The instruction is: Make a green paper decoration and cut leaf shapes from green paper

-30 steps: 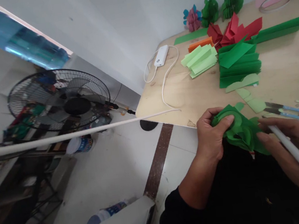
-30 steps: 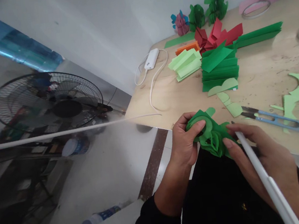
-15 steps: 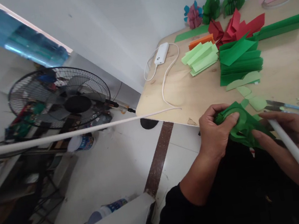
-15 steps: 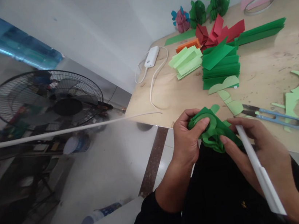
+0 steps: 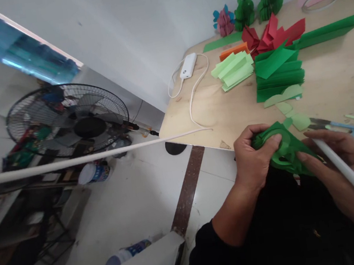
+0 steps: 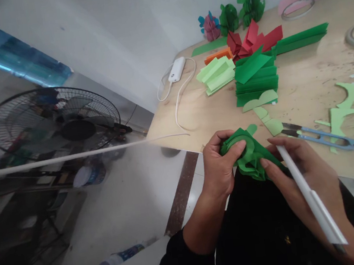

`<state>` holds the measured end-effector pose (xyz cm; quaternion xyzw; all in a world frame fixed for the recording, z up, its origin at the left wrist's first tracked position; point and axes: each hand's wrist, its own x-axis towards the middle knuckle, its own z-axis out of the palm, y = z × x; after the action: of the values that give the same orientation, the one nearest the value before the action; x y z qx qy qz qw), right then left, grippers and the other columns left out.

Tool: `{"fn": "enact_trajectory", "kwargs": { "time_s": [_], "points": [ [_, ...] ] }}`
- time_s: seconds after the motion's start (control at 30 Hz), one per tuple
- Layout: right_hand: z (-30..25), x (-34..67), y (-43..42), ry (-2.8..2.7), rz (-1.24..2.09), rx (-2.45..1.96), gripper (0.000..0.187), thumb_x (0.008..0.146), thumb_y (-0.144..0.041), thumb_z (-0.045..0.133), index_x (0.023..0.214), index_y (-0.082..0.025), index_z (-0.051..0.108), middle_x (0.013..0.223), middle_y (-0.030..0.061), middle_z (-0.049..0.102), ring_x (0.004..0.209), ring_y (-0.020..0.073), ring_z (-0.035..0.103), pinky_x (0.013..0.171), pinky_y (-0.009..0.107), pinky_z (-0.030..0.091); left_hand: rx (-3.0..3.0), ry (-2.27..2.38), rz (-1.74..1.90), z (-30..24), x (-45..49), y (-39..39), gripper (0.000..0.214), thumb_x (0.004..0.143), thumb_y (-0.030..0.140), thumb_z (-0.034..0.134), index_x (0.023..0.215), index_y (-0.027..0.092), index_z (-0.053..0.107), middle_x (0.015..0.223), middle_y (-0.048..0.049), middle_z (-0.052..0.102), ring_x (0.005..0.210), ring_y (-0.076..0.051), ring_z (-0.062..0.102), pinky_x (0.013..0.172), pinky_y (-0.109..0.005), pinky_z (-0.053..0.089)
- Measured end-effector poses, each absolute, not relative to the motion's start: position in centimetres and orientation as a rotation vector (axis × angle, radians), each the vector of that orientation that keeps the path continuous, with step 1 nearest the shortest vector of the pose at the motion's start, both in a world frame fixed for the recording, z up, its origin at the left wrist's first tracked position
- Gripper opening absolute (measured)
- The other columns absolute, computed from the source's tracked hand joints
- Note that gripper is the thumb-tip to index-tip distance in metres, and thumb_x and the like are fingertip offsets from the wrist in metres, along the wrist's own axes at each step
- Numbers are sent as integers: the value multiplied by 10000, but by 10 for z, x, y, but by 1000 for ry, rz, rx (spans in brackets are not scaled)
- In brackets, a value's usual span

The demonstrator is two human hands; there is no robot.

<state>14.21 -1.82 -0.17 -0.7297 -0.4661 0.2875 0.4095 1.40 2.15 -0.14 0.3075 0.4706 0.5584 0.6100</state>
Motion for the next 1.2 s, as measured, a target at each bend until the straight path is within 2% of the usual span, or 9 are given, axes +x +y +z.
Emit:
{"fn": "enact_trajectory", "kwargs": {
  "time_s": [0.2,0.47,0.8,1.2],
  "points": [
    [-4,144,-19,-1196,698,-1805,456,599,-554,652,984,-311,637,804,6,709,736,249,667,632,384,532,707,1098,1286,-2,15,22,248,621,236,788,819,179,650,746,20,633,663,-84,572,653,-218,483],
    [-2,142,-21,-1192,689,-1808,430,606,-561,655,951,-305,654,767,-2,689,688,238,653,603,371,524,724,1103,1296,-1,14,21,231,633,227,784,822,187,658,744,21,637,671,-86,571,657,-218,483],
    [-9,140,-25,-1100,668,-1844,463,609,-561,675,999,-312,653,820,-4,701,763,237,668,676,384,536,679,1082,1264,-2,16,20,255,622,226,791,824,179,643,733,23,630,651,-81,563,641,-214,482],
    [-11,141,-25,-1077,655,-1822,421,629,-545,681,975,-307,663,800,-5,693,719,225,667,647,377,545,767,1052,1212,2,9,17,387,656,228,786,1016,218,643,1059,-41,653,958,-158,616,857,-293,488]
  ]
}}
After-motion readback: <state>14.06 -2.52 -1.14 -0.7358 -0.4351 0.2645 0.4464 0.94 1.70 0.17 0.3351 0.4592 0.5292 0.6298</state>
